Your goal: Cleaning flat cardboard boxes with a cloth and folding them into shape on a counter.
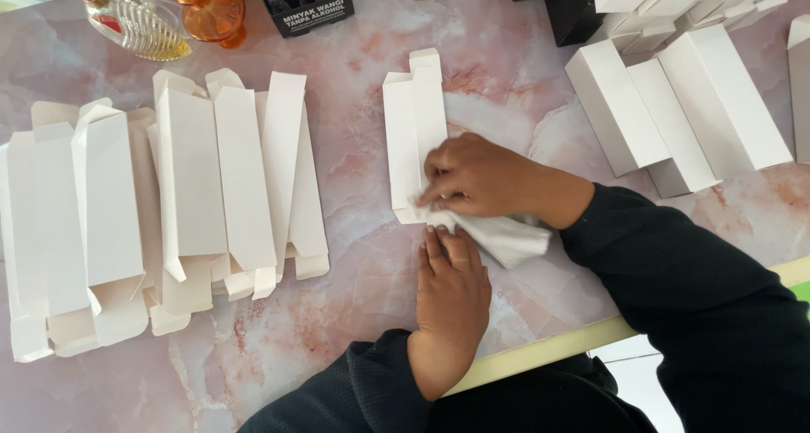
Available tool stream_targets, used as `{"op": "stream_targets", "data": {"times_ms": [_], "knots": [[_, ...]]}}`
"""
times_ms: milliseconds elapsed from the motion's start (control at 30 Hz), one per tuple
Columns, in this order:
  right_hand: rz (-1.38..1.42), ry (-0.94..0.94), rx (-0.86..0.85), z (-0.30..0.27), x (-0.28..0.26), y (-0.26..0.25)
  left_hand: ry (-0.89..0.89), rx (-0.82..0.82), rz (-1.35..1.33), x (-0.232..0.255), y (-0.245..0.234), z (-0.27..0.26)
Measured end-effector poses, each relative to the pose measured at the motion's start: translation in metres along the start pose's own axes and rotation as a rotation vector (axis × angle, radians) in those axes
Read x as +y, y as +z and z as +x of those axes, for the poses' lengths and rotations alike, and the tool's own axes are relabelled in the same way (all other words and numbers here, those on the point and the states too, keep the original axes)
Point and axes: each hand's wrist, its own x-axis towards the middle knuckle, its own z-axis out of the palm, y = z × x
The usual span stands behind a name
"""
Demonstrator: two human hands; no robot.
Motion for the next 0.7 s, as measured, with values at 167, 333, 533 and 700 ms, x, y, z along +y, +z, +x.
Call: {"op": "stream_targets", "data": {"times_ms": [167, 333, 533, 700], "knots": [[-0.078, 0.142, 0.148, 0.034, 0.027, -0.001, 0.003, -0.008, 0.0, 0.003, 0.004, -0.001], [-0.137, 0.396, 0.162, 0.056, 0.074, 0.005, 0.008, -0.024, 0.006, 0.001, 0.001, -0.001], [-0.336, 0.345, 0.253, 0.061, 0.066, 0.009, 0.018, -0.051, 0.03, 0.001, 0.0, 0.0], [-0.152, 0.047, 0.124, 0.031, 0.036, 0.015, -0.011, 0.018, 0.01, 0.003, 0.005, 0.003]]}}
